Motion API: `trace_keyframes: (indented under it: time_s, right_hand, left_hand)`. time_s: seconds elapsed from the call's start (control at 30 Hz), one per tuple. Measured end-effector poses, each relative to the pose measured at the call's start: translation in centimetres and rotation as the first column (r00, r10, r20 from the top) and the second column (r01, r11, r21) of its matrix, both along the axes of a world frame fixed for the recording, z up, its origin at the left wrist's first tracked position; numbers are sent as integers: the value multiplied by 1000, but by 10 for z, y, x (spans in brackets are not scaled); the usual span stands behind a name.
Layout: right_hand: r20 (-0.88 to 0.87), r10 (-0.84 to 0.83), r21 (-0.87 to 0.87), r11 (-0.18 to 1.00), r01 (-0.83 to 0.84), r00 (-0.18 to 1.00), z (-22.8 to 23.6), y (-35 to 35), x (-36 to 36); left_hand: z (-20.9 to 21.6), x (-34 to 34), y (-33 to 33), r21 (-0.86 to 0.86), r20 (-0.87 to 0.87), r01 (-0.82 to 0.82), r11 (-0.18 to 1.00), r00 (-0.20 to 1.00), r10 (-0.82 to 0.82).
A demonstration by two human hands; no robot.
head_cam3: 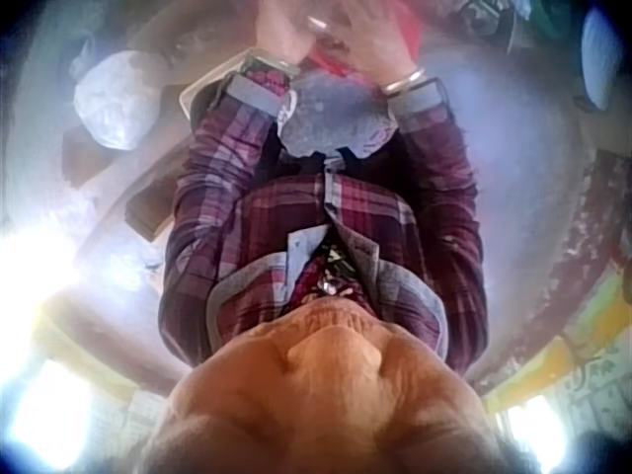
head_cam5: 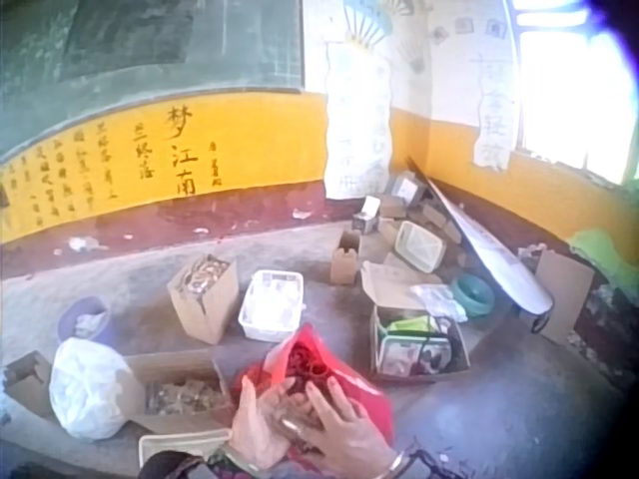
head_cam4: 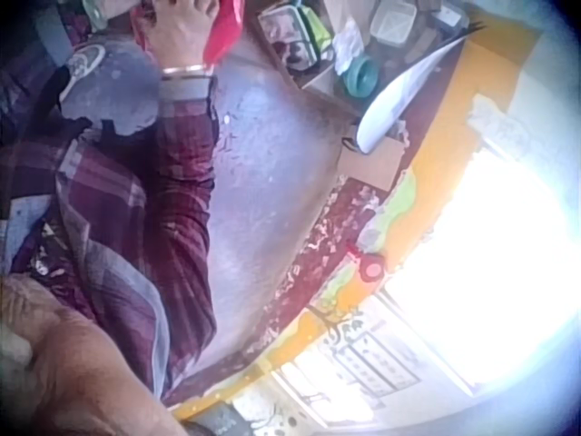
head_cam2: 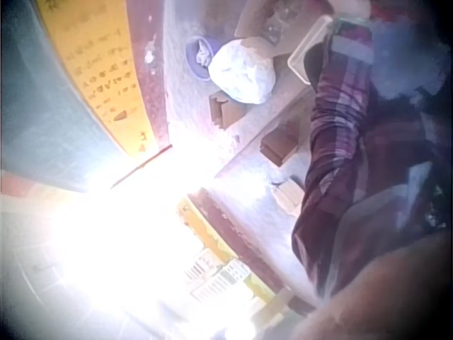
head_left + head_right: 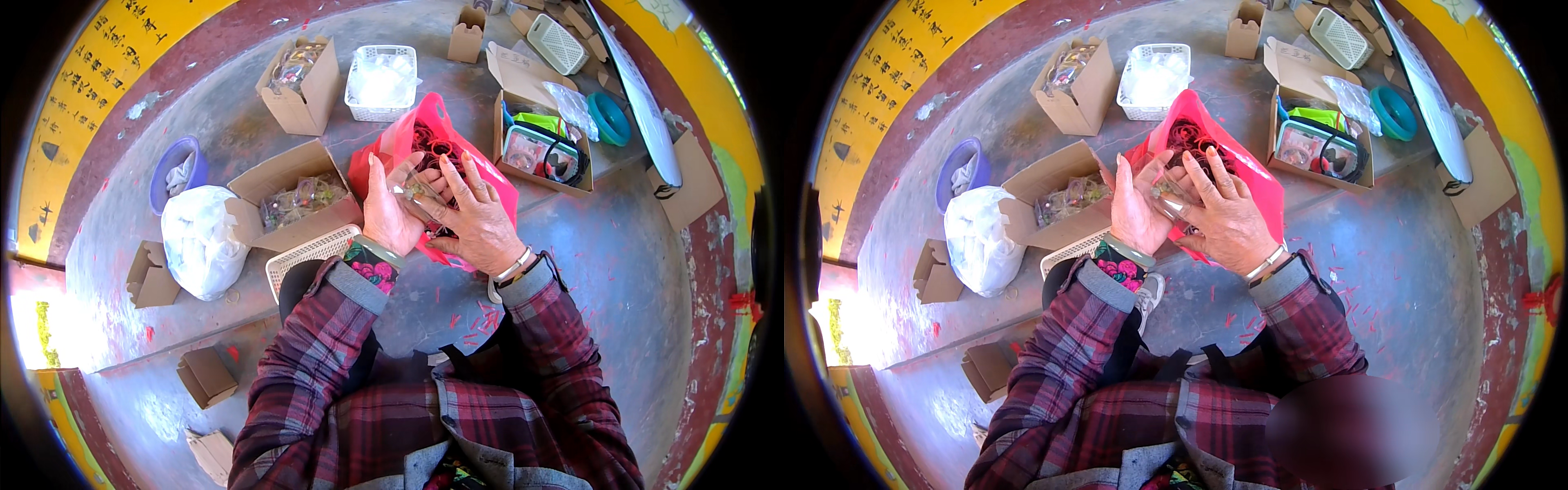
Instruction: The person sits on the floor and sorts through a pink bag filled with hair accessories. They pick up individual items, such as hair ties and clips, inspect them, and place them into a white basket or back into the bag.
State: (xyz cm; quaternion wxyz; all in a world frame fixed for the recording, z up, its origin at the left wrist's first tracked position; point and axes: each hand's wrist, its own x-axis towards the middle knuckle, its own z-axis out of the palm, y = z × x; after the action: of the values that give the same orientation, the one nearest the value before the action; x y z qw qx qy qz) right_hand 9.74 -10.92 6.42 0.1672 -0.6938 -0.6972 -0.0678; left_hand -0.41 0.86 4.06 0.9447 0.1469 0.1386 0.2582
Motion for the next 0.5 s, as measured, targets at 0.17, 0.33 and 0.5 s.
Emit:
trace_keyframes:
  time_s: [0.17, 0.33, 0.5]
  right_hand:
    - [-51, -46, 32, 998, 47, 998, -4, 4, -6]
    - [-7, -141, 47, 989, 141, 990, -8, 4, -11]
    - [64, -212, 46, 977, 210, 975, -9, 2, -15]
  left_hand:
    - [-8, 2, -1, 30, -7, 2, 1000, 1000, -2]
    - [-17, 5, -3, 63, -42, 68, 996, 997, -65]
    - [-17, 6, -4, 76, -76, 115, 990, 991, -110]
